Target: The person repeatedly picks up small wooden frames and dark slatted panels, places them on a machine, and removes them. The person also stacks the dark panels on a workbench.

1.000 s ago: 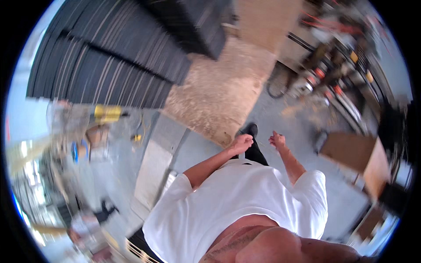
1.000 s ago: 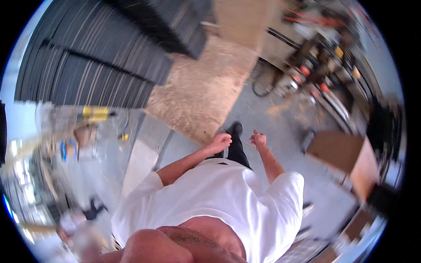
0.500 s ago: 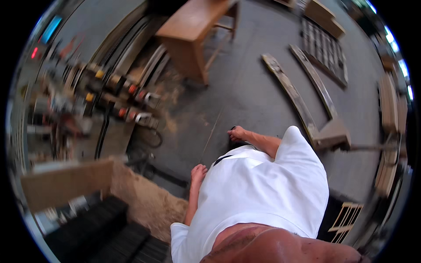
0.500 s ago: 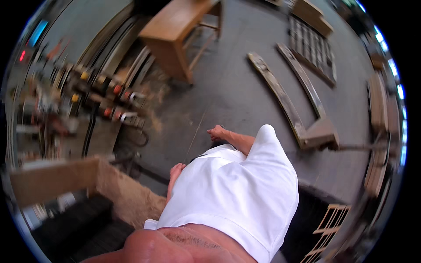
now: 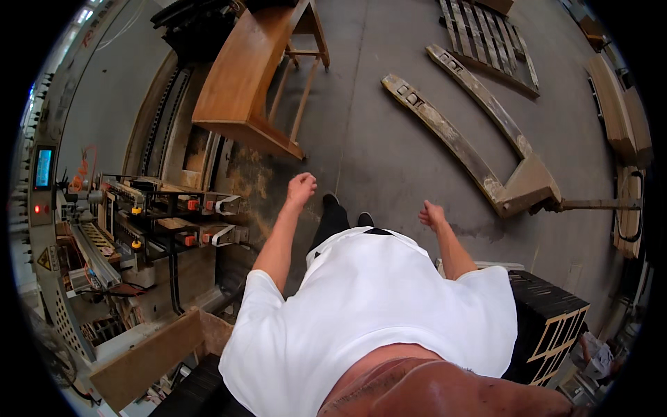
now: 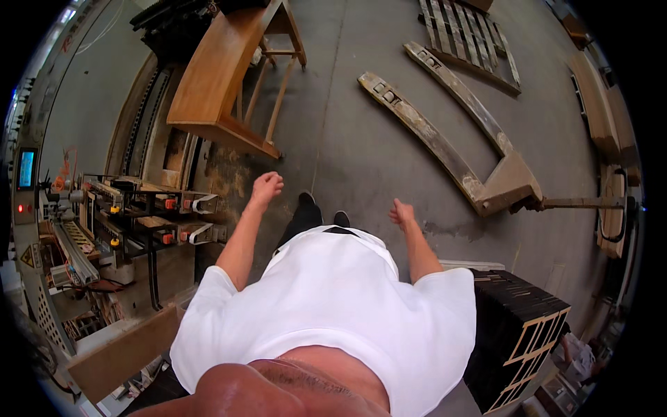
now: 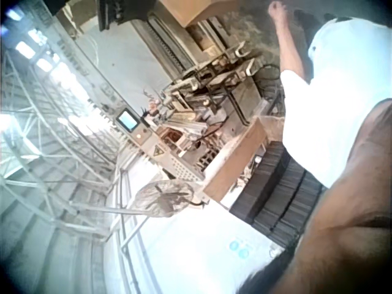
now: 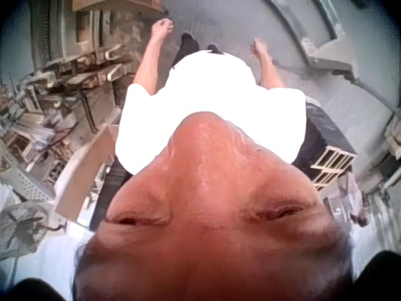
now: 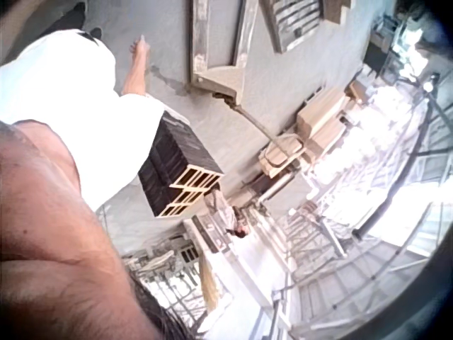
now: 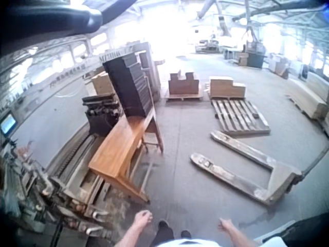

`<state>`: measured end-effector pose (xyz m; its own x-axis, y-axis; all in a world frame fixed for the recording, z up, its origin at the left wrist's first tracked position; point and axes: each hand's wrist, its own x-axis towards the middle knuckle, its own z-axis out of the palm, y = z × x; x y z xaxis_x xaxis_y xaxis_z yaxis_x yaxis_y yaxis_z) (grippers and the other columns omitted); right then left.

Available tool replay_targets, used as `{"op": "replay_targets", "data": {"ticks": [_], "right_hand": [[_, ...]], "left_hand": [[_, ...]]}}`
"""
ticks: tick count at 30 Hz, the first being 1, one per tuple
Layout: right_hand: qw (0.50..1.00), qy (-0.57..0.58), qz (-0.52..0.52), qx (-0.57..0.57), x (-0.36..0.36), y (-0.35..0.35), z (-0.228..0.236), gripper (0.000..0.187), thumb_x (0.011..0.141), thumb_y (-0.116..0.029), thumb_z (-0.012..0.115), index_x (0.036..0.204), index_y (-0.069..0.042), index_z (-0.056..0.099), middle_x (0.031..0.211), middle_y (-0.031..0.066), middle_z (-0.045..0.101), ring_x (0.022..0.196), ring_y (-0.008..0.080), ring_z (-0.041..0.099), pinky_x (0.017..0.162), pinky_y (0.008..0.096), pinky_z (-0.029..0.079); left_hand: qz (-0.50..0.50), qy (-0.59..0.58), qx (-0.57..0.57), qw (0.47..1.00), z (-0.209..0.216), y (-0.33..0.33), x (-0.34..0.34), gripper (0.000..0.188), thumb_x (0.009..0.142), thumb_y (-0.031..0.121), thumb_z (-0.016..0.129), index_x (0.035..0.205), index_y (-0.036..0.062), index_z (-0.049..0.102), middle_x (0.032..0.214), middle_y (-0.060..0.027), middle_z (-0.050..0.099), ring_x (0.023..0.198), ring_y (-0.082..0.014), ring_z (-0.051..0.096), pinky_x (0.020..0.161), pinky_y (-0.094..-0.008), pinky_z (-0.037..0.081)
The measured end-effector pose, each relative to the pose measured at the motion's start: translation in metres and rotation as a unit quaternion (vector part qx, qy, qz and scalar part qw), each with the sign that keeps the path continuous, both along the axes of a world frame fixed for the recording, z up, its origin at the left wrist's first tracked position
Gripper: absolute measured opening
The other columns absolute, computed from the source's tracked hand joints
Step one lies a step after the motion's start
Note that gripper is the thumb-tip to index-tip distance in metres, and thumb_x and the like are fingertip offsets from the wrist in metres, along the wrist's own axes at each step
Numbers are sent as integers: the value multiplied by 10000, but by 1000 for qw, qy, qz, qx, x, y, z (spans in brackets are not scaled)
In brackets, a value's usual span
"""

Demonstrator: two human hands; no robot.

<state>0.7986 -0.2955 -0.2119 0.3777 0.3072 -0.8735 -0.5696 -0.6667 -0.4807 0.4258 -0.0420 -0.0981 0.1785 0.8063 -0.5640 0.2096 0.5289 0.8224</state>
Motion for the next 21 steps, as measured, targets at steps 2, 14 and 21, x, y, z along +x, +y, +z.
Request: {"op": "replay_targets", "data": {"ticks": [2, 14, 21], "right_hand": [[999, 8, -27, -17, -3, 6, -6, 360, 903, -429, 583, 877, -80, 499, 730, 68, 529, 575, 188, 561, 455, 299, 449], [990, 29, 26, 137, 5, 405, 32, 816, 852, -696, 456, 1394, -96, 347, 1297, 184, 499, 1122, 260, 521, 900, 350, 436], [919, -61, 144, 363, 11, 821, 154, 1044, 833, -756, 379, 1486, -15, 41, 1554, 189, 59, 1438, 294, 95, 1156, 420, 106]], "left_hand": [[24, -20, 8, 999, 12, 41, 4, 192, 917, 173, 557, 1044, 46, 625, 869, -17, 638, 722, -78, 603, 584, -212, 483], [162, -213, 42, 963, 40, 497, -29, 736, 920, 625, 385, 1301, -4, 415, 1340, -179, 452, 1261, -306, 424, 1054, -430, 341], [123, -204, 100, 966, 34, 792, 42, 825, 907, 671, 336, 1410, 16, 349, 1497, -165, 264, 1391, -299, 233, 1133, -431, 168]]}}
